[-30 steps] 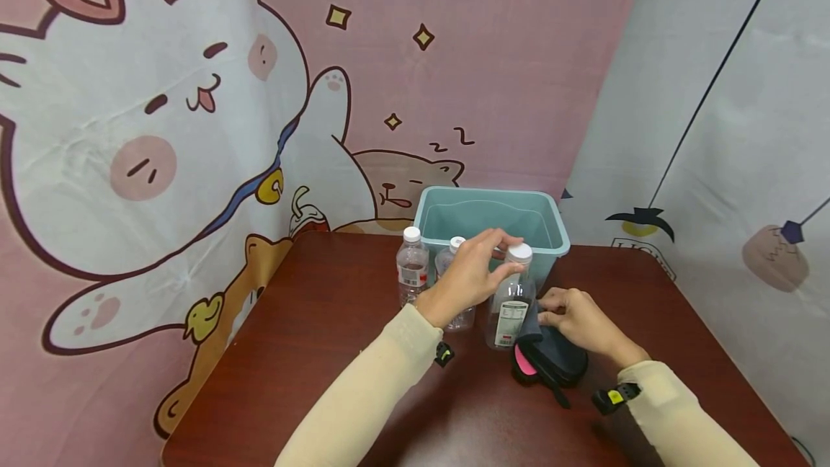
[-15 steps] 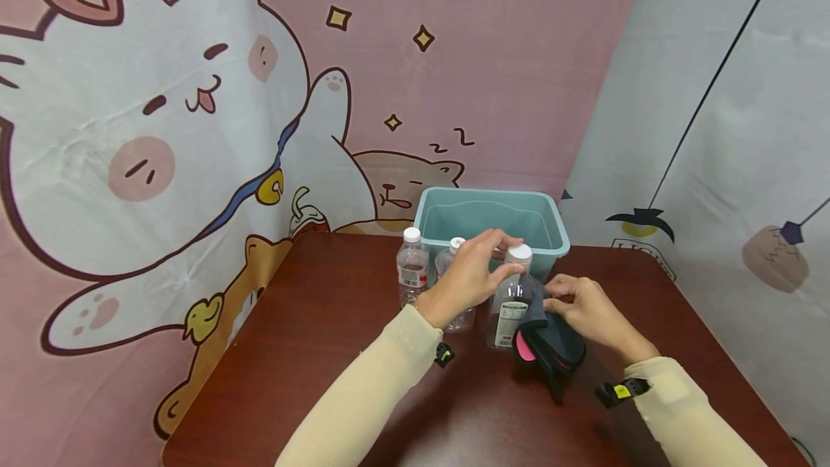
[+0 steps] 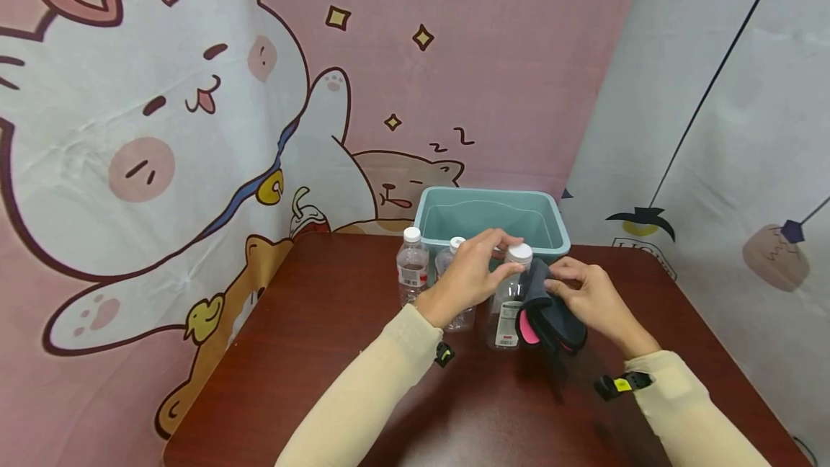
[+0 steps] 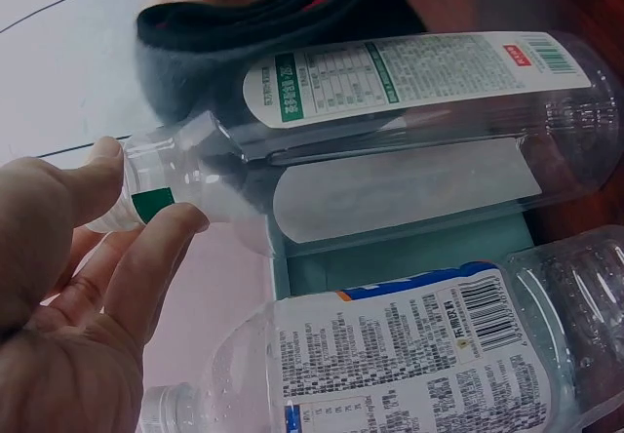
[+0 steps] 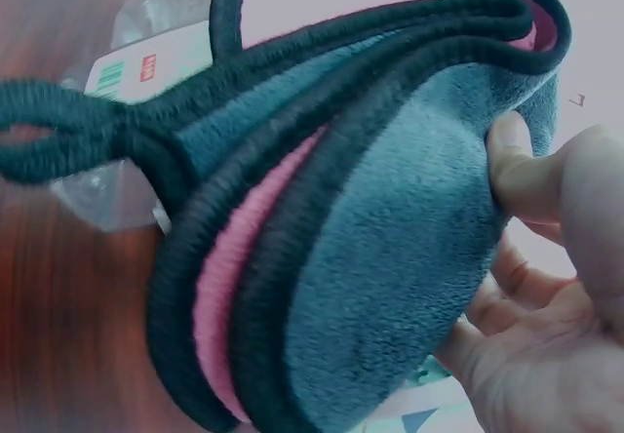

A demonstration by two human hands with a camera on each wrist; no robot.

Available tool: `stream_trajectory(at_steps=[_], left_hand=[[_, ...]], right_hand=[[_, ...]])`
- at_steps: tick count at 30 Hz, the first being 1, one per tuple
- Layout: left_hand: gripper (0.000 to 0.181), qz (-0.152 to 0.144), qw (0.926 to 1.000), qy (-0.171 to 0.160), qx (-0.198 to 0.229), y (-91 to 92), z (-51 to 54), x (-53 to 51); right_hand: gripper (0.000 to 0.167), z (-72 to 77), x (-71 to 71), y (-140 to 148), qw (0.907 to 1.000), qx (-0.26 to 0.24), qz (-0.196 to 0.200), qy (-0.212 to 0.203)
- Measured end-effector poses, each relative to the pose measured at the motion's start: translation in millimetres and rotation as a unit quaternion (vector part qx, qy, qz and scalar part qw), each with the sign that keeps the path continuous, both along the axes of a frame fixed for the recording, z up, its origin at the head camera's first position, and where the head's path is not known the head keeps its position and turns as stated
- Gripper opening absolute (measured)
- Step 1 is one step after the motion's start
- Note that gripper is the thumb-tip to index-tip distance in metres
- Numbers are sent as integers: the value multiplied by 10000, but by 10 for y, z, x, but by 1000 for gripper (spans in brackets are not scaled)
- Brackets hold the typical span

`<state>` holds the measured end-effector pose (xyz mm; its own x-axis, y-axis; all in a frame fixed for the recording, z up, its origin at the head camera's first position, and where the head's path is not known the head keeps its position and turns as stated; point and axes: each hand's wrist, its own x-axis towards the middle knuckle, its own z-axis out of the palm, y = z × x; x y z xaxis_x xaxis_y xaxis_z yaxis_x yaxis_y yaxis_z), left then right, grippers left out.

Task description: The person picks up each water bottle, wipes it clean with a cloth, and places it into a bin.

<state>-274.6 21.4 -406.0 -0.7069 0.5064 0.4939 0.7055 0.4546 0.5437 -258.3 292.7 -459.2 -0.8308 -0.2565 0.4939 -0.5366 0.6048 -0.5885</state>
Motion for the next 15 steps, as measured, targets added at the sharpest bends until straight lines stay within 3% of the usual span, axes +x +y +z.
stream_trajectory(at_steps=[15], left_hand=[[43,48,10000,61,-53,14,1,-2]], right_hand=[[20,215,1,-148,9979,-640,-2,63]])
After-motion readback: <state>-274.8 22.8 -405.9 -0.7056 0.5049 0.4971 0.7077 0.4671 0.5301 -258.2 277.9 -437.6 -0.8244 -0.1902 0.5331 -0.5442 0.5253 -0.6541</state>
